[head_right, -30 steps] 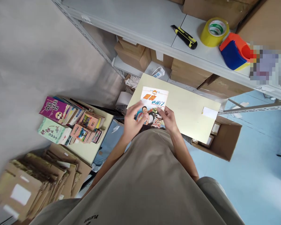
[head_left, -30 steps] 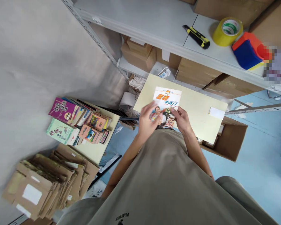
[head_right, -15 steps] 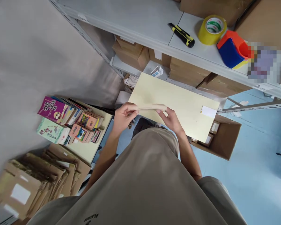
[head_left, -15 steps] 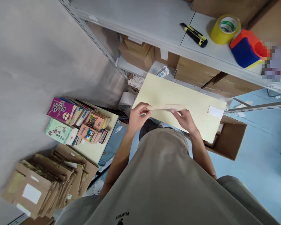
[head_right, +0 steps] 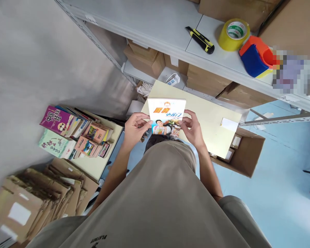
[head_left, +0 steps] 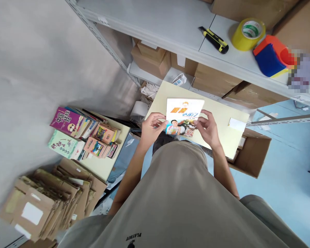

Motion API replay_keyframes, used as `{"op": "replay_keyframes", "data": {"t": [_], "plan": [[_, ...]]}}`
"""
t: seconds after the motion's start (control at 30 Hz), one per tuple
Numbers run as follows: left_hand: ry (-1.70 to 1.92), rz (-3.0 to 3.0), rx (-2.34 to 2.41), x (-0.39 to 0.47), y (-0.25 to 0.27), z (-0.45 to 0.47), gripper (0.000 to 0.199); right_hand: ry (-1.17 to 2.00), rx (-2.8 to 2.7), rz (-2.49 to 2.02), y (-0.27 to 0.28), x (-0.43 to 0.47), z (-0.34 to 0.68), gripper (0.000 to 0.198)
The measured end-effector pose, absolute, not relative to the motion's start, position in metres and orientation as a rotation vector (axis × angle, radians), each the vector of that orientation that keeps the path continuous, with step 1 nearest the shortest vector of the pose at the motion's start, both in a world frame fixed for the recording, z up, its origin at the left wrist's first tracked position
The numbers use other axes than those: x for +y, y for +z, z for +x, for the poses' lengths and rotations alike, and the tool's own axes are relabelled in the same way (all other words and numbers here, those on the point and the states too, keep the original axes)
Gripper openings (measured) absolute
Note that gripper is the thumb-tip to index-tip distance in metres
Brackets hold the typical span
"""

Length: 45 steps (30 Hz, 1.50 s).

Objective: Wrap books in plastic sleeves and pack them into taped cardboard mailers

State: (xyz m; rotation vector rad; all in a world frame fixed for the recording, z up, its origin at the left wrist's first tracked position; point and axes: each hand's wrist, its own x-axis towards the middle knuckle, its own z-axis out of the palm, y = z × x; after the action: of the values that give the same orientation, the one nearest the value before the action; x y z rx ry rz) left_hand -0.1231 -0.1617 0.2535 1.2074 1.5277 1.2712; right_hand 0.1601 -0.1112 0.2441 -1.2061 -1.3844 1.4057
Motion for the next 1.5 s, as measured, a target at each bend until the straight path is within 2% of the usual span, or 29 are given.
{"op": "replay_keyframes", "data": {"t": [0.17,0.37,0.47,0.7,0.87,1.0,1.1,1.3,1.37,1.5], "plan": [[1.144,1.21,1.438,-0.16,0.248,-0.13,0.055,1.482,-1.311,-1.253,0.235,-0.109,0.162,0.054],[1.157,1.097,1.495,-0.155,0.245,-0.121,0.062,1.682,-1.205,-1.241,0.242,-0.107,0.158,0.061],[1.153,1.003,1.541,-0.15,0.251,-0.114,0.073,1.682,-1.181,-1.275,0.244,-0.104,0.15,0.061],[1.211,0.925,1.571,-0.144,0.254,-0.117,0.084,1.629,-1.223,-1.291,0.234,-0.094,0.144,0.063],[1.2,0.932,1.547,-0.144,0.233,-0.131,0.071,1.63,-1.246,-1.306,0.208,-0.09,0.133,0.053],[1.218,0.84,1.508,-0.136,0.2,-0.149,0.061,1.661,-1.204,-1.356,0.178,-0.086,0.111,0.056],[1.158,0.781,1.556,-0.11,0.159,-0.171,0.053,1.589,-1.182,-1.49,0.145,-0.076,0.086,0.058],[0.949,0.729,1.641,-0.018,0.064,-0.216,0.016,1.392,-1.191,-1.77,0.059,-0.023,0.024,0.054],[0.931,0.711,1.623,0.011,0.04,-0.224,0.017,1.344,-1.167,-1.852,0.037,0.003,0.006,0.046],[0.877,0.685,1.473,0.056,0.011,-0.231,0.035,1.231,-1.094,-1.979,0.014,0.053,-0.014,0.032]]}}
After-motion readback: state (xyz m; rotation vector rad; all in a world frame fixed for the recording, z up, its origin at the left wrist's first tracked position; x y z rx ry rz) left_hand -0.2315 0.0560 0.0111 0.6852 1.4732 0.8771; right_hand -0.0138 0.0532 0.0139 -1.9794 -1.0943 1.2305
